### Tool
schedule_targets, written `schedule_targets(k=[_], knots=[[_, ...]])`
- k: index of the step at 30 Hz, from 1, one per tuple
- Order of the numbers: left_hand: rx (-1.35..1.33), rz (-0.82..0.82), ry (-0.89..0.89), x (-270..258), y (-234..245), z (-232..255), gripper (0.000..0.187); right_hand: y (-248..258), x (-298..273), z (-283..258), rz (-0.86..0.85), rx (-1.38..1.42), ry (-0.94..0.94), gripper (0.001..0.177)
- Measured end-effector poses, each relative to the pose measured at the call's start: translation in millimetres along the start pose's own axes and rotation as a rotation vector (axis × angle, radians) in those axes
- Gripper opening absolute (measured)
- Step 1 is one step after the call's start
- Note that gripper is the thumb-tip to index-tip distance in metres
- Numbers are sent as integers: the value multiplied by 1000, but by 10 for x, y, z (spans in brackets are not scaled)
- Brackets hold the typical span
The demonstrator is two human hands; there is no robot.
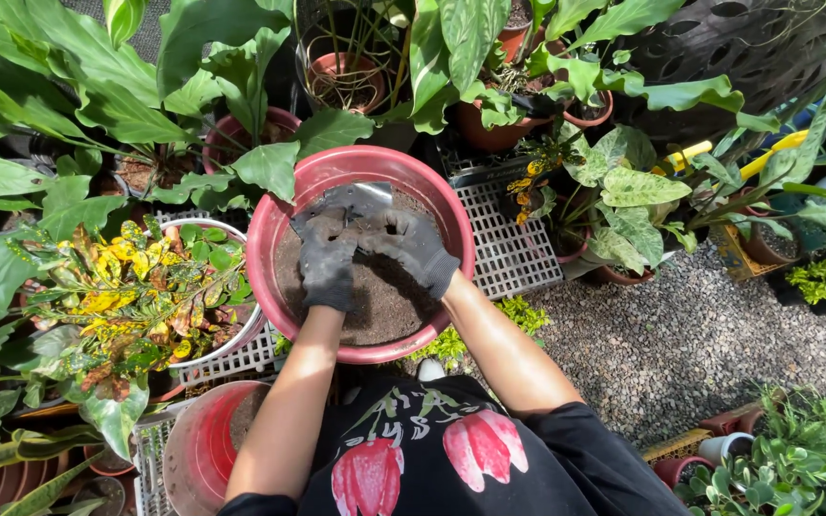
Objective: The person removes a plant from a small pot and places it into a larger red basin filled with soil. They use their gloved hands to spread the soil around the plant's roots and press it down to secure the plant in place.
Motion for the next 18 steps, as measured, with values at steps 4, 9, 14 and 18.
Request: schedule_targets(k=[4,9,14,18], knots=[[16,-102,87,43,142,-36,62,225,135,149,-54,-69,69,11],[685,24,-251,57,308,-251,44,591,362,421,19,83,17,8],[678,-49,-296,-148,583,597,34,169,189,62,162,-559,199,16],[867,-101,-785,-198,495,583,22,210,228,200,232,-831,277,20]])
Point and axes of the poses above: each hand's wrist, its own x-axis towards the middle knuckle, its own y-axis out of the back of the hand, z = x × y, the point moved 1 cm from there along x, towards the middle knuckle, and after that the axes turned 15 degrees about x, right-handed, at the moved point
